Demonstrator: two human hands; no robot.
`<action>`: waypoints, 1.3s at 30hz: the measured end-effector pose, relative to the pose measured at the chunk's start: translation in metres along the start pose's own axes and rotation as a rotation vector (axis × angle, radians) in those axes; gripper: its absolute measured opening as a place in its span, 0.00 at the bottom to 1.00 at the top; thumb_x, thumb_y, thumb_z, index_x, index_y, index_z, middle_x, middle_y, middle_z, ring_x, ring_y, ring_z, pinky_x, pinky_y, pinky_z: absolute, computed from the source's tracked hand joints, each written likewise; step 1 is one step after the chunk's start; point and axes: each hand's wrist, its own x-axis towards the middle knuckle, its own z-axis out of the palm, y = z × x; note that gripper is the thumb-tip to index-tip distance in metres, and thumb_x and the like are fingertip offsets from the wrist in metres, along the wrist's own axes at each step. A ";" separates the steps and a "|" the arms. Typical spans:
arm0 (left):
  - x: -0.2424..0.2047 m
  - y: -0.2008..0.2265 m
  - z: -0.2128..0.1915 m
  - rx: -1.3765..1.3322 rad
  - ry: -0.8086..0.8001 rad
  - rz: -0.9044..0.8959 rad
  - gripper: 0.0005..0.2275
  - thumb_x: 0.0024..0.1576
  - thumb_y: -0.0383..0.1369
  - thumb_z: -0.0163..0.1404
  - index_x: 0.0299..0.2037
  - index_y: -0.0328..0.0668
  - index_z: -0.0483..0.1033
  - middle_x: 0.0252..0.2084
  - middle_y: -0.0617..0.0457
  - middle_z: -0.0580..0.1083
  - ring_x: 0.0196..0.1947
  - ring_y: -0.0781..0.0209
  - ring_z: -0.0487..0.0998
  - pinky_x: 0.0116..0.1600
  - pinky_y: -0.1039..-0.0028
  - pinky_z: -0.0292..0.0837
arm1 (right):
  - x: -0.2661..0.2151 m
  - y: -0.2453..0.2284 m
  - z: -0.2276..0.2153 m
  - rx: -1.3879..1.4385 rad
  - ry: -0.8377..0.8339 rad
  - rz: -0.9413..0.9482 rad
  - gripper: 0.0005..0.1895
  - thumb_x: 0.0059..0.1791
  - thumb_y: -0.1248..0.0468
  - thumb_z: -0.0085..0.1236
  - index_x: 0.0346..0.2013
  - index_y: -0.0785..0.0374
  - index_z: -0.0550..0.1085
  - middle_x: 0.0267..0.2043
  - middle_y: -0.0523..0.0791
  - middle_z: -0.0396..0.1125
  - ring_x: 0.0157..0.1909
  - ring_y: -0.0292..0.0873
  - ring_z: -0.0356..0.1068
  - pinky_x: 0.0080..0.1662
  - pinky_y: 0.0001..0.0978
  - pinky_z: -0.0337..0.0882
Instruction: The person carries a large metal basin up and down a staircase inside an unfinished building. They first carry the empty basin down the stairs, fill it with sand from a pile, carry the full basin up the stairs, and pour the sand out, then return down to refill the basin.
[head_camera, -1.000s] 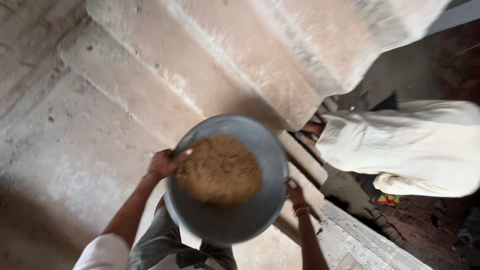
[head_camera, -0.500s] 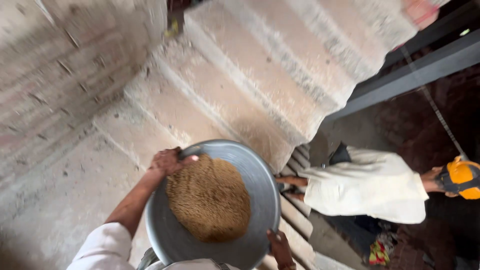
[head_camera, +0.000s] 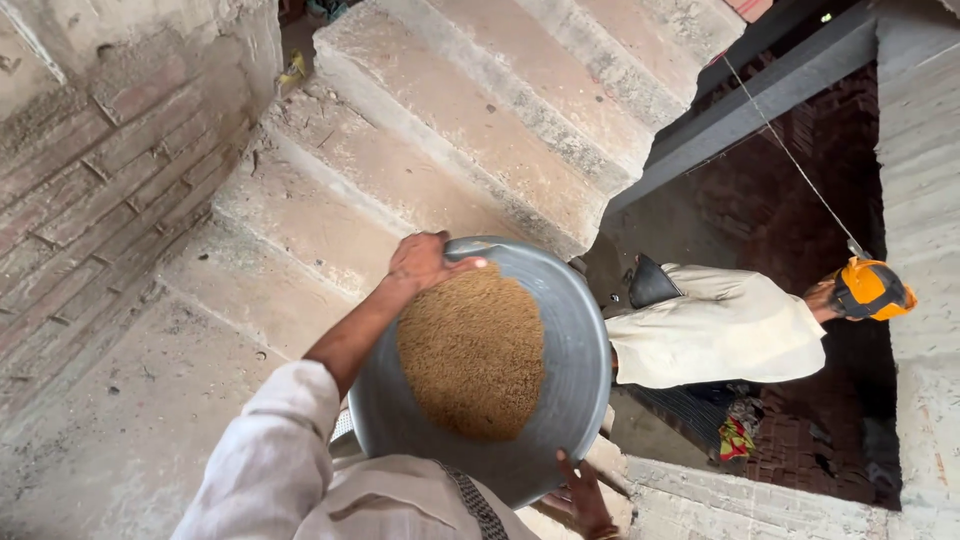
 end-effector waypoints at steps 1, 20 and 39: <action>0.001 0.005 0.001 0.000 -0.004 -0.001 0.50 0.36 0.82 0.26 0.45 0.45 0.76 0.18 0.56 0.62 0.15 0.68 0.61 0.19 0.71 0.62 | 0.001 -0.006 -0.010 0.000 0.000 0.004 0.45 0.49 0.43 0.52 0.72 0.66 0.53 0.62 0.57 0.60 0.60 0.65 0.72 0.57 0.52 0.79; 0.077 0.014 0.027 -0.030 -0.382 -0.088 0.44 0.45 0.80 0.27 0.34 0.44 0.75 0.25 0.60 0.64 0.24 0.70 0.66 0.29 0.69 0.66 | 0.208 -0.246 0.054 -0.677 0.242 -0.705 0.45 0.46 0.28 0.53 0.54 0.67 0.78 0.48 0.61 0.75 0.53 0.60 0.75 0.57 0.45 0.72; 0.066 0.011 -0.009 0.112 -0.162 -0.201 0.48 0.39 0.81 0.36 0.39 0.39 0.81 0.39 0.44 0.78 0.49 0.50 0.79 0.53 0.57 0.75 | 0.202 -0.270 0.086 -0.732 0.348 -0.720 0.57 0.40 0.20 0.48 0.61 0.66 0.73 0.60 0.60 0.68 0.63 0.61 0.68 0.62 0.49 0.66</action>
